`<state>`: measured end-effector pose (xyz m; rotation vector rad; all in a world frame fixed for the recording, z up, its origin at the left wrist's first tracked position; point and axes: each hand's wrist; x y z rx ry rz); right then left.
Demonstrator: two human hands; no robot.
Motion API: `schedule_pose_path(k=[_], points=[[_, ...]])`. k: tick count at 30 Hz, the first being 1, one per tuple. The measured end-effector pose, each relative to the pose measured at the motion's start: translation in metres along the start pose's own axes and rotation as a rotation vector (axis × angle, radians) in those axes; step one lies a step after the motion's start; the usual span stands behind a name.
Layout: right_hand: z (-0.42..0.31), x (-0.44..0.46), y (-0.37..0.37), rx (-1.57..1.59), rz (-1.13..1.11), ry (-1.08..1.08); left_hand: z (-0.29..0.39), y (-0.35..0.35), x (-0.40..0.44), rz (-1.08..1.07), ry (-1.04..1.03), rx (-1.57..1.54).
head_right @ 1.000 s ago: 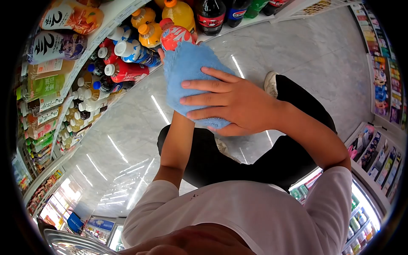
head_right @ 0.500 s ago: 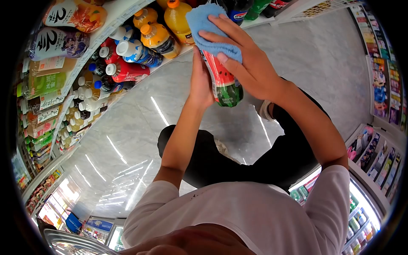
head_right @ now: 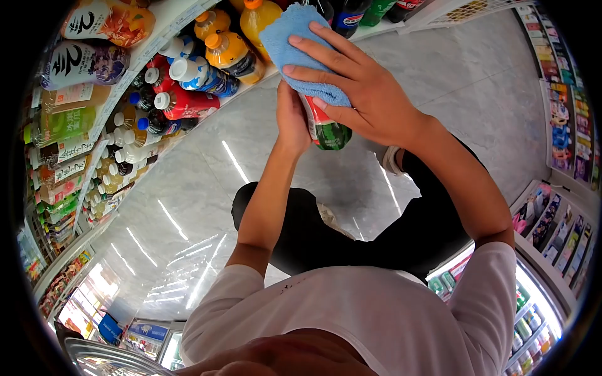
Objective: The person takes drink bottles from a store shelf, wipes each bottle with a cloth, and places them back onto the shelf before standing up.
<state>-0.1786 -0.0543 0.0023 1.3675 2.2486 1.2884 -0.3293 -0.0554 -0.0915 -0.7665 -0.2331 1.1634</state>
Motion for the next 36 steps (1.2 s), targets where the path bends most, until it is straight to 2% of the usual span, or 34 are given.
schedule_pose_path(k=[3, 6, 7, 10, 11, 15, 18, 21, 22, 25, 28, 34, 36], points=[[0.001, -0.001, -0.001, 0.101, 0.059, -0.058, 0.000, -0.002, -0.001, -0.060, 0.009, -0.134], [0.006, -0.003, -0.009, 0.214, 0.073, -0.062, 0.000, -0.009, -0.002, 0.072, 0.075, -0.171], [0.005, -0.004, -0.008, 0.206, 0.010, -0.057, -0.006, -0.003, 0.001, 0.125, 0.111, -0.167], [-0.003, -0.007, -0.010, 0.225, -0.141, -0.044, -0.009, 0.009, 0.004, 0.153, 0.121, -0.406], [-0.006, -0.008, -0.011, 0.259, -0.166, -0.042, -0.007, 0.009, 0.002, 0.073, 0.077, -0.445], [-0.019, -0.010, -0.011, 0.353, -0.252, -0.038, -0.008, 0.028, 0.010, 0.078, 0.004, -0.466], [-0.027, -0.011, -0.010, 0.259, -0.332, 0.041, -0.017, 0.032, 0.014, 0.232, -0.035, -0.459], [-0.038, -0.012, -0.009, 0.190, -0.424, 0.087, -0.013, 0.047, 0.012, 0.021, 0.050, -0.611], [-0.037, -0.012, -0.010, 0.181, -0.389, 0.074, -0.014, 0.050, 0.014, -0.040, 0.087, -0.659], [-0.029, -0.013, -0.015, 0.175, -0.252, 0.011, -0.014, 0.041, 0.015, -0.173, -0.021, -0.547], [-0.018, -0.012, -0.017, 0.219, -0.065, -0.066, -0.008, 0.014, 0.003, 0.155, 0.034, -0.274], [0.001, -0.007, -0.018, 0.430, 0.195, -0.131, -0.002, -0.009, -0.002, 0.019, 0.044, -0.240], [0.003, -0.004, -0.016, 0.539, 0.250, -0.240, -0.014, -0.002, 0.000, -0.026, 0.080, -0.038]])
Point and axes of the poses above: each hand's wrist, its own x-axis towards the middle knuckle, its own y-axis out of the back of the hand, z = x × y, and after that the axes turned 10 degrees about x, right-handed
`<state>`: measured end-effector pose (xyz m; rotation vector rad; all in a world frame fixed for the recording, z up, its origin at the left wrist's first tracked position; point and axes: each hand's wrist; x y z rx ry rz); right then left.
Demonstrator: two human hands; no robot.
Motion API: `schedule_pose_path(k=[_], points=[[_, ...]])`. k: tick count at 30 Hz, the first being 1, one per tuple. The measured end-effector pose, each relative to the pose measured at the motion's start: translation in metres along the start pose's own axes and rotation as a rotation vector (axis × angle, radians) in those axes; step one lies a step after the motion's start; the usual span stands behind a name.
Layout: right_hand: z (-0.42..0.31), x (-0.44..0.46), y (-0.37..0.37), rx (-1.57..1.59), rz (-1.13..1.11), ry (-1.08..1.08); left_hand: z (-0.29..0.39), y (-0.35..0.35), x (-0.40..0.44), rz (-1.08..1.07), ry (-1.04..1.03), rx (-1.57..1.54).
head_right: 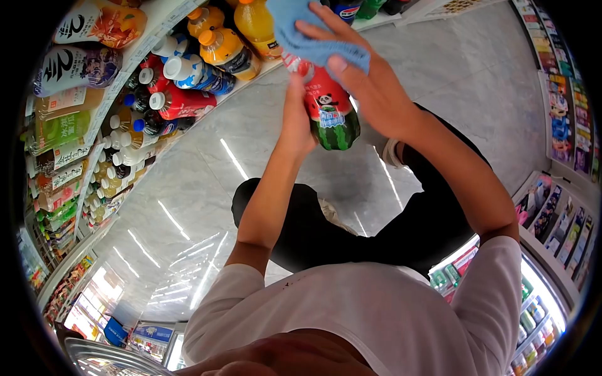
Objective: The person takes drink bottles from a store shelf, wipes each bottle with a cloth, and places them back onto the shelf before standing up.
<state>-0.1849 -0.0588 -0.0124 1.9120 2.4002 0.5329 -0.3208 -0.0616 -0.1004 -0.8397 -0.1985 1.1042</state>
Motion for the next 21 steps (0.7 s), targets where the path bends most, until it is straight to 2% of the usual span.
schedule_pose_path(k=[3, 8, 12, 15, 18, 19, 21], points=[[-0.004, 0.005, 0.002, 0.099, 0.039, -0.104, 0.005, -0.005, -0.003, -0.040, -0.042, 0.157], [0.001, -0.006, -0.004, 0.136, -0.080, -0.153, 0.001, -0.002, 0.001, 0.082, -0.085, -0.121], [-0.006, -0.012, -0.005, -0.062, -0.235, -0.030, 0.017, -0.002, -0.006, 0.176, -0.088, -0.149], [-0.011, -0.020, -0.007, -0.075, -0.347, -0.017, 0.028, -0.005, -0.008, 0.293, -0.152, -0.189], [-0.020, -0.024, -0.007, -0.184, -0.432, 0.068, 0.030, 0.014, -0.003, 0.191, -0.161, -0.312], [-0.025, -0.026, -0.006, -0.236, -0.467, 0.099, 0.021, 0.024, 0.006, 0.254, -0.179, -0.377], [-0.030, -0.030, -0.007, -0.343, -0.525, 0.169, 0.019, 0.031, 0.004, 0.218, -0.216, -0.325]])
Point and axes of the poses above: each hand's wrist, its own x-axis towards the middle knuckle, its own y-axis out of the back of the hand, z = x × y, and after that the axes turned 10 degrees about x, right-handed
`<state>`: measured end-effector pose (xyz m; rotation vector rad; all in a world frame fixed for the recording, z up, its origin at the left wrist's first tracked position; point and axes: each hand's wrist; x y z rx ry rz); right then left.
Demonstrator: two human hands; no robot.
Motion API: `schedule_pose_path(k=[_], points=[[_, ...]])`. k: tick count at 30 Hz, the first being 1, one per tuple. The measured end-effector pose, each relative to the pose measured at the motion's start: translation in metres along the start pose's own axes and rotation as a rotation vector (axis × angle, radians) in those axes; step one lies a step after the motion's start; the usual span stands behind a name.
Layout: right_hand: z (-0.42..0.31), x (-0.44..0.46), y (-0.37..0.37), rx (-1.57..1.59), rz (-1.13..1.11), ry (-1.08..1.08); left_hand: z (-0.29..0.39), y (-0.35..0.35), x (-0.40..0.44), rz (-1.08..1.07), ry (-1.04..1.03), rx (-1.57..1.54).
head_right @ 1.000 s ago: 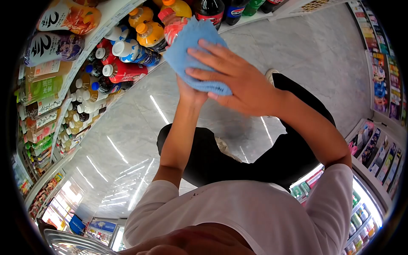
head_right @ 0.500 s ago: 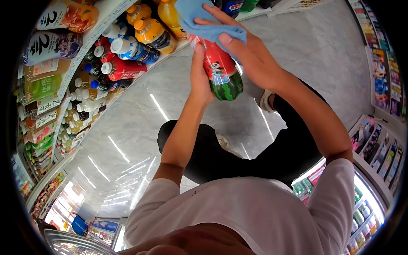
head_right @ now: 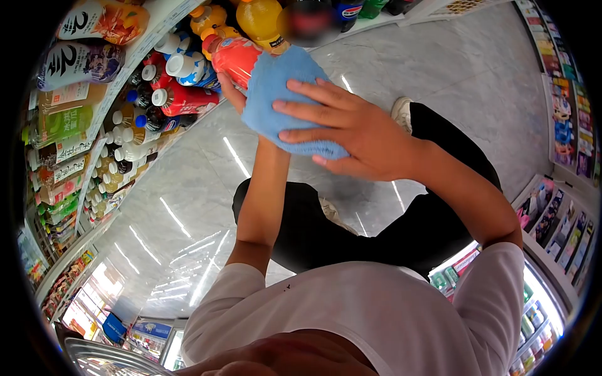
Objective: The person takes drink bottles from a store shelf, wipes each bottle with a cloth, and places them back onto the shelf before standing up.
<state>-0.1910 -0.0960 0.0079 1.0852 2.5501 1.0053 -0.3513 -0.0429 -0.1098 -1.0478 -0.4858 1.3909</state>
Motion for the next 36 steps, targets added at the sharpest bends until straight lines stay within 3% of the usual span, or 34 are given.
schedule_pose_path(k=[3, 5, 9, 12, 15, 21, 29, 32, 34, 36], points=[[-0.002, 0.000, -0.002, -0.051, -0.044, -0.006, 0.006, 0.004, 0.003, -0.045, 0.007, -0.014], [0.001, 0.001, -0.004, 0.072, 0.073, -0.040, 0.006, 0.005, 0.003, -0.052, 0.054, -0.057], [0.015, 0.003, -0.014, 0.439, 0.311, -0.138, 0.003, -0.027, -0.005, 0.086, -0.043, 0.129], [0.020, 0.004, -0.015, 0.543, 0.345, -0.180, 0.004, -0.041, -0.014, 0.060, -0.045, 0.200], [0.020, 0.008, -0.018, 0.360, 0.390, -0.092, 0.001, -0.041, -0.018, 0.000, -0.049, 0.310], [0.020, 0.016, -0.010, 0.460, 0.476, -0.048, -0.007, -0.028, -0.016, -0.093, -0.091, 0.383], [0.024, 0.026, 0.006, 0.462, 0.632, -0.195, -0.010, -0.022, -0.017, -0.279, -0.040, 0.469], [0.028, 0.027, 0.007, 0.644, 0.659, -0.236, -0.010, -0.026, -0.020, -0.234, 0.106, 0.343], [0.023, 0.029, 0.007, 0.746, 0.658, -0.326, -0.011, -0.022, -0.020, -0.254, 0.100, 0.320], [0.028, 0.029, 0.002, 0.657, 0.620, -0.283, -0.011, -0.023, -0.021, -0.242, 0.095, 0.310]])
Point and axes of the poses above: each hand's wrist, its own x-axis towards the middle knuckle, its own y-axis out of the back of the hand, z = x × y, and after that the axes turned 10 degrees about x, right-handed
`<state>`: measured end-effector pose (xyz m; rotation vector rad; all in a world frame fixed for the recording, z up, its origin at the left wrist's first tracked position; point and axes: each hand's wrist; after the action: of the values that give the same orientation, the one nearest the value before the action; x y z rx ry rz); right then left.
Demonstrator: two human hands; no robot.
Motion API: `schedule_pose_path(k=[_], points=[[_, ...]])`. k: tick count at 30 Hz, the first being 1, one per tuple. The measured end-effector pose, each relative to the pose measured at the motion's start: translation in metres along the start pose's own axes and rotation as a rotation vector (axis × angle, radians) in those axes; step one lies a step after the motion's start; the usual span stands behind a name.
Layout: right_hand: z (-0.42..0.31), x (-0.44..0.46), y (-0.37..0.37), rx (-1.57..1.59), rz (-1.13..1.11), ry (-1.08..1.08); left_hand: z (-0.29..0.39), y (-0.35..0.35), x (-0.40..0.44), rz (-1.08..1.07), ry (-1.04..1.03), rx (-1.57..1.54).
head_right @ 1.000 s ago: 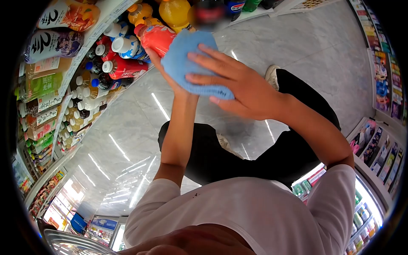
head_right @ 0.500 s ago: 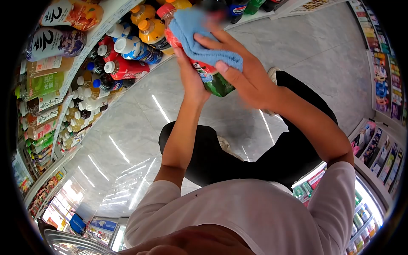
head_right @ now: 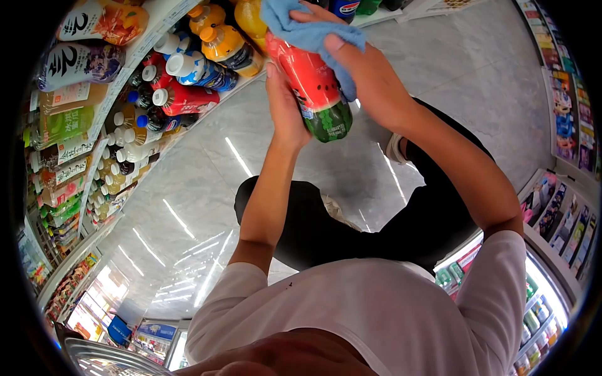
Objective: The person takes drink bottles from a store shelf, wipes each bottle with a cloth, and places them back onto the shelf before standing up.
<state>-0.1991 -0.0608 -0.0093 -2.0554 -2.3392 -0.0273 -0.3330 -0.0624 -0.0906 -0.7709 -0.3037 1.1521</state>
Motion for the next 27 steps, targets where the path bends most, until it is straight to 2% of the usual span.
schedule_pose_path(k=[3, 7, 8, 10, 15, 17, 21, 23, 24, 27], points=[[-0.004, -0.006, 0.000, -0.061, -0.134, 0.075, 0.007, -0.007, -0.004, 0.062, 0.008, -0.013], [0.001, -0.016, -0.001, -0.290, -0.262, 0.216, 0.014, -0.004, -0.003, 0.180, 0.009, -0.064], [0.001, -0.019, 0.000, -0.310, -0.342, 0.214, 0.016, -0.004, -0.003, 0.222, -0.006, -0.107], [0.001, -0.026, -0.007, -0.224, -0.355, 0.154, 0.021, -0.006, -0.003, 0.292, -0.031, -0.118], [-0.006, -0.039, -0.014, -0.208, -0.412, 0.143, 0.028, 0.009, -0.002, 0.275, -0.074, -0.155], [-0.007, -0.042, -0.016, -0.222, -0.396, 0.158, 0.030, 0.011, -0.002, 0.229, -0.070, -0.175], [-0.006, -0.048, -0.015, -0.290, -0.385, 0.128, 0.026, 0.008, -0.003, 0.280, -0.042, -0.128], [-0.005, -0.059, -0.028, 0.028, -0.166, -0.057, 0.027, 0.006, -0.005, 0.299, -0.016, -0.108], [-0.005, -0.063, -0.033, 0.187, -0.054, -0.148, 0.027, 0.002, -0.004, 0.333, -0.106, -0.050], [-0.009, -0.068, -0.036, 0.403, 0.076, -0.345, 0.023, 0.007, -0.002, 0.285, -0.183, -0.041]])
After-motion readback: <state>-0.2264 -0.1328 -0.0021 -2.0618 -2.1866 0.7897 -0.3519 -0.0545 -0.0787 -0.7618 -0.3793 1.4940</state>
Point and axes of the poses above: each hand's wrist, its own x-axis towards the middle knuckle, its own y-axis out of the back of the hand, z = x × y, and after that the axes turned 10 degrees about x, right-handed
